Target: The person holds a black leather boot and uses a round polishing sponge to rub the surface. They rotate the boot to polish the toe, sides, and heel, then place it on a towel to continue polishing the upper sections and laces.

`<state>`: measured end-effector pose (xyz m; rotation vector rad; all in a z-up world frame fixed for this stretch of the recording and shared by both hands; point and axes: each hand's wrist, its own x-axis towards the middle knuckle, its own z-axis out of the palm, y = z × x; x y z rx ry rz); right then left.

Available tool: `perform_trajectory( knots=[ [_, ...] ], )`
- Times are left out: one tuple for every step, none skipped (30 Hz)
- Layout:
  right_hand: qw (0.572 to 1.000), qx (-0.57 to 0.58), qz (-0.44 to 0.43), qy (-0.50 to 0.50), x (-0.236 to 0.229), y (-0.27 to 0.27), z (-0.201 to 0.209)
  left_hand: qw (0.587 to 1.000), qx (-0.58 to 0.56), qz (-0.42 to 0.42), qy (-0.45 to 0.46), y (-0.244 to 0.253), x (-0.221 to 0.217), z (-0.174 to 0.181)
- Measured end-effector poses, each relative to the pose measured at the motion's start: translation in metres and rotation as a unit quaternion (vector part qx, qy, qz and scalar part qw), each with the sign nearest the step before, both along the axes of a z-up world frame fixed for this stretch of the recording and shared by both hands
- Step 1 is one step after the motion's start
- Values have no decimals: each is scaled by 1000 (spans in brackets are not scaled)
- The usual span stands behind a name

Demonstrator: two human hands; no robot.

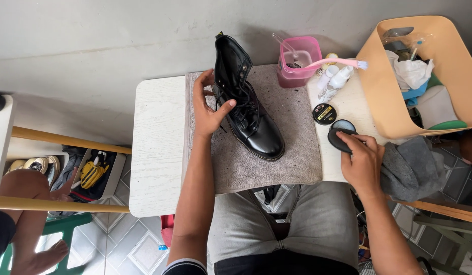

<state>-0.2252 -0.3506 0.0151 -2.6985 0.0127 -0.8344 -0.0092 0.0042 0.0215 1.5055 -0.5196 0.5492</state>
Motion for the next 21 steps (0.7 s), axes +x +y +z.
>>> perform_trajectory(
  knots=[
    [1000, 0, -1, 0, 1, -1, 4, 1000, 0, -1, 0, -2, -1, 0],
    [996, 81, 3, -37, 3, -2, 9, 999, 26, 10, -22, -3, -2, -1],
    [984, 162, 5, -74, 3, -3, 12, 997, 53, 20, -44, -4, -3, -1],
    [984, 163, 3, -73, 4, -3, 7, 997, 54, 18, -44, -6, -2, -2],
    [961, 238, -9, -137, 5, -4, 2, 997, 59, 9, -47, -8, -3, -4],
    [929, 311, -22, -200, 5, -5, -2, 997, 63, -1, -51, -10, -3, -5],
    [929, 311, -22, -201, 5, 5, -3, 997, 63, -1, -51, -9, -3, -3],
    [923, 329, -17, -197, 6, 14, -3, 996, 79, -7, -50, -7, -3, -1],
    [917, 348, -11, -193, 6, 24, -4, 994, 96, -12, -47, -5, -4, 1],
    [917, 348, -11, -193, 8, 40, 4, 994, 96, -12, -48, -6, -4, 3],
    [923, 344, 55, -165, 10, 56, 13, 991, 120, 2, -65, -7, -4, 3],
    [923, 338, 121, -136, 12, 72, 21, 986, 143, 15, -83, -9, -5, 4],
    [923, 339, 120, -135, 19, 80, 18, 986, 143, 15, -82, -9, -4, 3],
    [932, 290, 168, -136, 26, 88, 15, 985, 149, 17, -83, -9, -3, 1],
    [937, 240, 216, -136, 34, 96, 13, 984, 155, 21, -84, -9, -2, 0],
    [937, 240, 216, -135, 35, 107, 12, 984, 155, 21, -83, -9, -1, 0],
    [951, 175, 236, -99, 37, 118, 10, 984, 156, 20, -82, -9, -1, 0],
    [959, 110, 255, -63, 39, 128, 9, 984, 158, 19, -80, -9, -1, 0],
    [958, 111, 255, -63, 35, 134, 8, 984, 159, 19, -80, -9, 0, 0],
    [956, 18, 280, -83, 31, 140, 8, 984, 158, 14, -78, -9, 0, 0],
    [945, -75, 302, -102, 28, 146, 8, 985, 156, 8, -77, -8, 0, 0]
  ],
)
